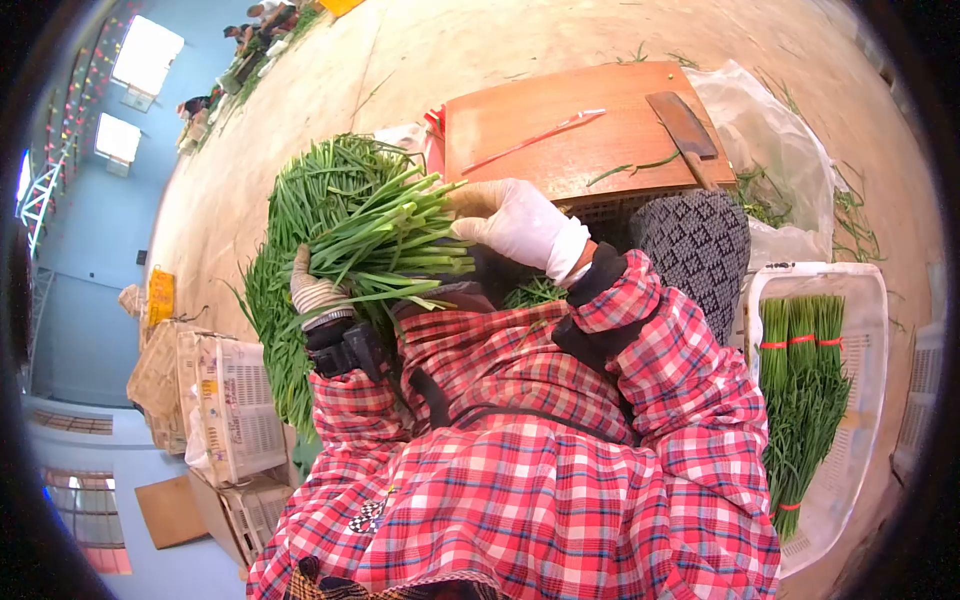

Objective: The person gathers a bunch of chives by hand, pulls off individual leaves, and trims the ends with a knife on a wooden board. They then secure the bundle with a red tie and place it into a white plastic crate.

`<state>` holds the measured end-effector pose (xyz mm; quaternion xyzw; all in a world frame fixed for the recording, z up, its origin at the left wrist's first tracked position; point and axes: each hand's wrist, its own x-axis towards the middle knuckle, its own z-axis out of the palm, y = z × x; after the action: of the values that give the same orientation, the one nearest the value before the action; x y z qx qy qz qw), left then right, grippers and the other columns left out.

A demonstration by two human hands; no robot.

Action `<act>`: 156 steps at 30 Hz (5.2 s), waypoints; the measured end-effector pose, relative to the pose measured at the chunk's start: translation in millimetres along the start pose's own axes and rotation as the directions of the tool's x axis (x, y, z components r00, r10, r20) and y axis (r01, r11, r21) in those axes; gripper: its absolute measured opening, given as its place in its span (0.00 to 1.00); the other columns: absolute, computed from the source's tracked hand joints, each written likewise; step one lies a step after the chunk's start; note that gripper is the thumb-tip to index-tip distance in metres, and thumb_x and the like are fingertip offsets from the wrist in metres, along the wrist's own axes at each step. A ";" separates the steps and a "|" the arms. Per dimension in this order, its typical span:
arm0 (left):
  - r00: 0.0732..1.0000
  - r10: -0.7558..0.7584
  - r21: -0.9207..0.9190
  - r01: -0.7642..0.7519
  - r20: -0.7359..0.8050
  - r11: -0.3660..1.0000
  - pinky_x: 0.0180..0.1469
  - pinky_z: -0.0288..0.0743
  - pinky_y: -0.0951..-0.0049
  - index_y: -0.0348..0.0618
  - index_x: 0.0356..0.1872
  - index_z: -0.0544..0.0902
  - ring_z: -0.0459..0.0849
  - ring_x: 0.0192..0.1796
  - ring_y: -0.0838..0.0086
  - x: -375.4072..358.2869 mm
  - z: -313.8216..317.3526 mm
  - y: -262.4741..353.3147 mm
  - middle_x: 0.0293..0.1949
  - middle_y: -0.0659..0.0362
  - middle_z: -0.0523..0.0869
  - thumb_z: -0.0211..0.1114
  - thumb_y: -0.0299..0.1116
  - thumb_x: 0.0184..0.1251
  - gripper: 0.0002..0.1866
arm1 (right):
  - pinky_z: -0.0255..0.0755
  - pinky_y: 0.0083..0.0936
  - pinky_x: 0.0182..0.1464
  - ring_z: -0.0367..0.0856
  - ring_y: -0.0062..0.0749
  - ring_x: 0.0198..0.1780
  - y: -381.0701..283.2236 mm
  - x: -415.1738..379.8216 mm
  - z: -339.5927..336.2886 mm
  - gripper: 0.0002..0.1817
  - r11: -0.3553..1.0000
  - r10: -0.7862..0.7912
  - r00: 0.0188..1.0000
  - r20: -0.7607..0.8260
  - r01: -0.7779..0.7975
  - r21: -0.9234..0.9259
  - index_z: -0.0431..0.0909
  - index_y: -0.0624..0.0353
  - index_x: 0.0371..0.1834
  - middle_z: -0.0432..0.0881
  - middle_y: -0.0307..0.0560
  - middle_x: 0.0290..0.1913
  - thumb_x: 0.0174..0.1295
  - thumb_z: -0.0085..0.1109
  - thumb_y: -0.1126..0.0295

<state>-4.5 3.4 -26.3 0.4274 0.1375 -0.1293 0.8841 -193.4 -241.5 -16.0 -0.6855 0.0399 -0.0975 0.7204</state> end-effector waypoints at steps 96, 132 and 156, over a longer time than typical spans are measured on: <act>0.683 0.049 0.489 -0.569 0.729 0.661 0.53 0.77 0.72 0.41 0.55 0.74 0.81 0.47 0.72 -47.3 115.6 -131.2 0.49 0.59 0.81 0.67 0.38 0.64 0.21 | 0.74 0.33 0.31 0.84 0.42 0.29 -69.3 31.7 32.4 0.09 0.612 -0.501 0.833 -0.234 0.149 -0.777 0.84 0.54 0.36 0.83 0.48 0.26 0.58 0.65 0.62; 0.475 -0.292 0.218 0.206 0.830 0.954 0.44 0.84 0.51 0.36 0.44 0.79 0.85 0.33 0.63 -15.1 71.2 -78.2 0.30 0.54 0.83 0.66 0.33 0.61 0.14 | 0.68 0.31 0.62 0.73 0.40 0.64 -12.7 -13.1 -76.9 0.42 0.852 0.053 0.994 0.093 0.003 -0.524 0.58 0.60 0.73 0.75 0.55 0.63 0.58 0.65 0.58; 0.864 -0.309 -0.029 0.348 0.398 0.937 0.38 0.84 0.39 0.33 0.46 0.73 0.85 0.38 0.39 2.6 63.7 -68.1 0.36 0.41 0.82 0.59 0.38 0.67 0.17 | 0.71 0.35 0.58 0.75 0.48 0.58 -4.6 -51.9 -3.5 0.35 0.605 -0.453 0.885 0.105 0.392 -0.693 0.72 0.53 0.62 0.71 0.53 0.62 0.46 0.66 0.81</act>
<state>-17.3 -88.3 -38.2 0.3189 0.0371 -0.3530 0.8788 -245.2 -235.0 -15.6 -0.8902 -0.0603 -0.2699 0.3621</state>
